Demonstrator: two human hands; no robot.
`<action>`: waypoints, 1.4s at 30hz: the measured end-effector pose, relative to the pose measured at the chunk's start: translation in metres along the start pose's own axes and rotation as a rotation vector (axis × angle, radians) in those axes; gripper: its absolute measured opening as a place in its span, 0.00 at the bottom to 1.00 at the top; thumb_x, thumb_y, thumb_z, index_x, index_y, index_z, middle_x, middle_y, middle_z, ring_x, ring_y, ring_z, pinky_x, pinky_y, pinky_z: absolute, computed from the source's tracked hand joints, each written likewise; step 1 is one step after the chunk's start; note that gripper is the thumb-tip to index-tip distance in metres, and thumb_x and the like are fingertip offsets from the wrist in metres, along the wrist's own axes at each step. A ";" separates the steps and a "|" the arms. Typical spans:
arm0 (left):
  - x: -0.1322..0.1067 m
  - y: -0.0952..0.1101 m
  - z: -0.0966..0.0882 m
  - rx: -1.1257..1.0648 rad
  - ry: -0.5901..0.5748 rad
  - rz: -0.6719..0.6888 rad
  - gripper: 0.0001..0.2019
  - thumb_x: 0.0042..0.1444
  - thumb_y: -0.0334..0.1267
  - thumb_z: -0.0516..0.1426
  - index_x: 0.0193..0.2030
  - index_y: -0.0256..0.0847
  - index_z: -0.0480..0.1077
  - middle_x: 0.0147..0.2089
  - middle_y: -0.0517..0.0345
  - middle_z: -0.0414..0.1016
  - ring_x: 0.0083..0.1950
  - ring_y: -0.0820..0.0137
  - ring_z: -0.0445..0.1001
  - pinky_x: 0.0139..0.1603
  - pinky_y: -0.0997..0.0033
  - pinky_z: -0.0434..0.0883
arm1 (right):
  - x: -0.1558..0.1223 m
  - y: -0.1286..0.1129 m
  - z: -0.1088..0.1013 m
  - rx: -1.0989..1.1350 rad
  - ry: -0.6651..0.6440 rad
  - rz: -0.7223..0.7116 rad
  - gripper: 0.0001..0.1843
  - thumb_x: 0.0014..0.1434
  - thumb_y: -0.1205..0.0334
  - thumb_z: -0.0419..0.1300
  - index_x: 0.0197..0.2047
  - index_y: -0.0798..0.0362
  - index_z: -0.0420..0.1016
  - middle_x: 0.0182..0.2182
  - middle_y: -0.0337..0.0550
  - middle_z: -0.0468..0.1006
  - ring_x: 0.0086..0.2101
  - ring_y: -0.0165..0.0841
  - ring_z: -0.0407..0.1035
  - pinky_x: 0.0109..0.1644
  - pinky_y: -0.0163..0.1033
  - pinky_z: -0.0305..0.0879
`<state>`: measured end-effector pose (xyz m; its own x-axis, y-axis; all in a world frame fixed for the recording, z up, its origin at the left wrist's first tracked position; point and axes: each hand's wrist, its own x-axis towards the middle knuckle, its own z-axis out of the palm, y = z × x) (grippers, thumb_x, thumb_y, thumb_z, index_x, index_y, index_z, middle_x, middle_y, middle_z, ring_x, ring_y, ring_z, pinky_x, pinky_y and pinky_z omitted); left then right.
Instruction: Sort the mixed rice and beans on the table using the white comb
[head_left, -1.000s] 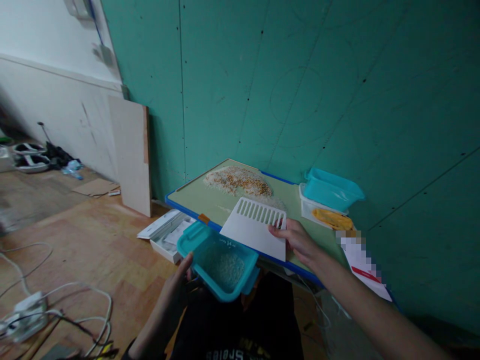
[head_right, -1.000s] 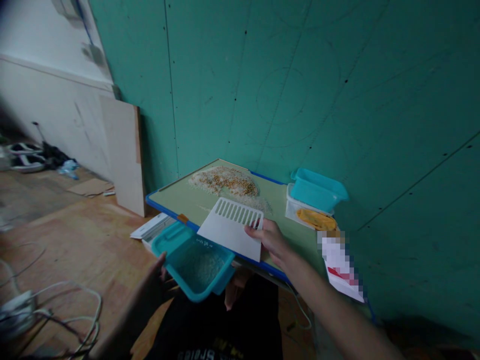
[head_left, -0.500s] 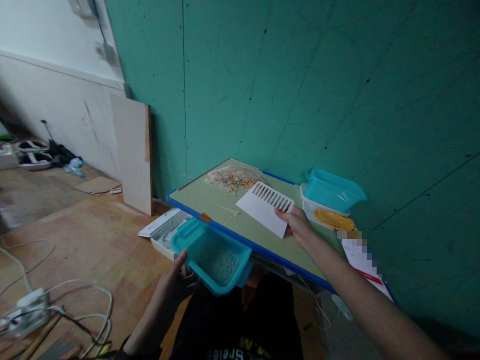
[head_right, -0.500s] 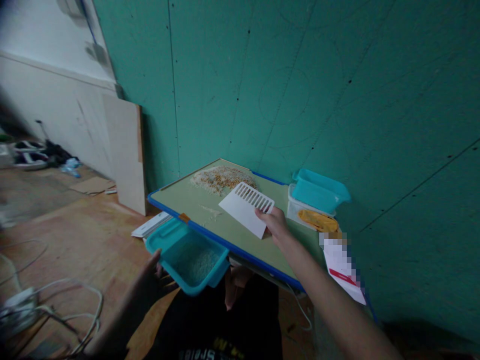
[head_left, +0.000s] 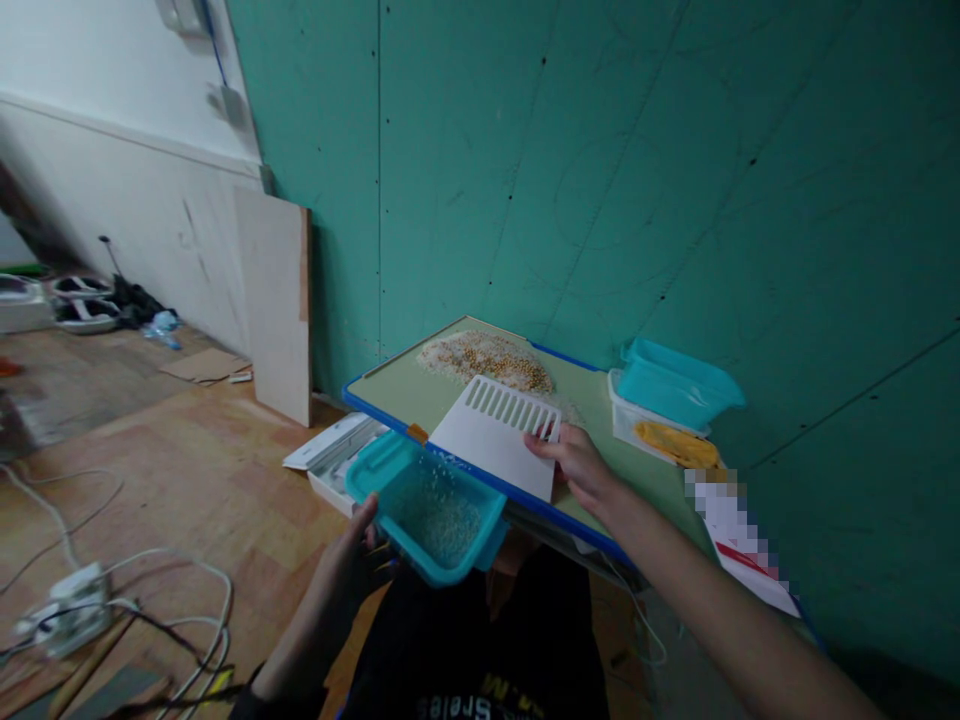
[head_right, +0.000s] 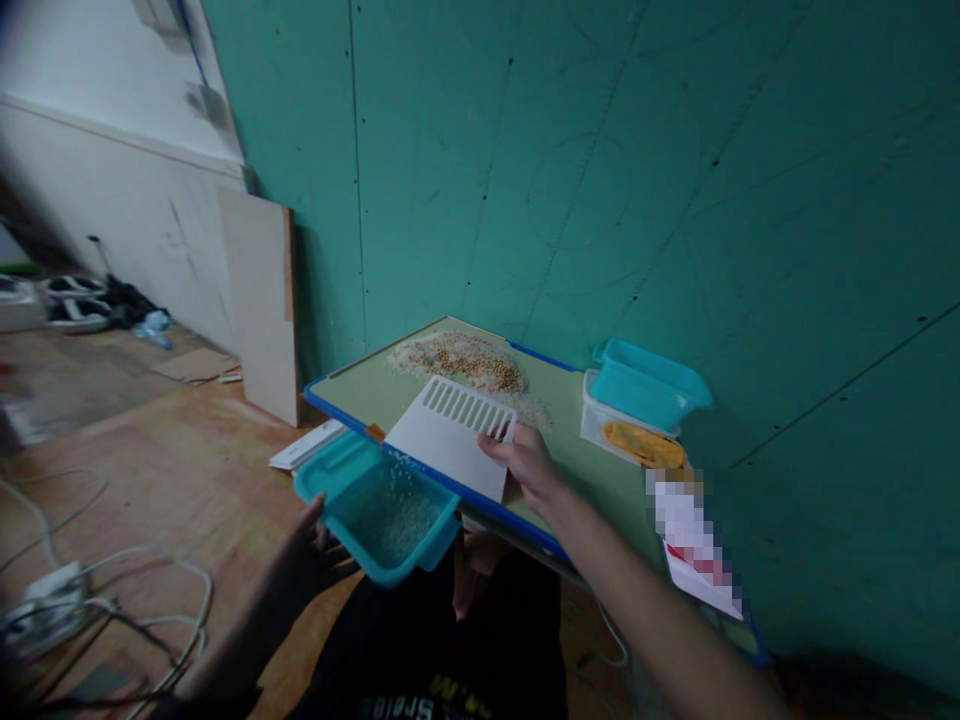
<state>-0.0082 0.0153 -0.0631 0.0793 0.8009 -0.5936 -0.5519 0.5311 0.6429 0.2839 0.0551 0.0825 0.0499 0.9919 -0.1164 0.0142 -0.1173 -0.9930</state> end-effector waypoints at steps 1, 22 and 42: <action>0.002 0.000 -0.001 -0.003 -0.007 -0.015 0.29 0.38 0.62 0.71 0.16 0.43 0.62 0.28 0.50 0.78 0.34 0.58 0.80 0.37 0.57 0.78 | 0.001 -0.001 0.000 0.004 -0.001 -0.016 0.26 0.38 0.51 0.76 0.38 0.54 0.78 0.33 0.43 0.84 0.33 0.38 0.75 0.38 0.39 0.69; -0.004 0.019 -0.017 -0.058 -0.023 0.037 0.27 0.42 0.58 0.71 0.14 0.42 0.64 0.27 0.50 0.79 0.35 0.56 0.82 0.43 0.50 0.81 | 0.054 0.011 0.020 0.002 0.000 -0.095 0.24 0.35 0.53 0.76 0.36 0.53 0.79 0.31 0.42 0.84 0.30 0.38 0.75 0.35 0.40 0.70; -0.006 0.015 -0.010 -0.055 -0.025 0.039 0.26 0.47 0.56 0.69 0.15 0.42 0.64 0.27 0.52 0.77 0.36 0.57 0.81 0.44 0.50 0.81 | 0.019 0.004 0.017 -0.003 -0.013 -0.157 0.24 0.41 0.49 0.75 0.38 0.53 0.79 0.34 0.43 0.84 0.34 0.39 0.76 0.41 0.42 0.71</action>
<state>-0.0253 0.0152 -0.0547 0.0771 0.8274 -0.5563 -0.5998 0.4842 0.6370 0.2680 0.0745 0.0763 0.0334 0.9986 0.0399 0.0233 0.0391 -0.9990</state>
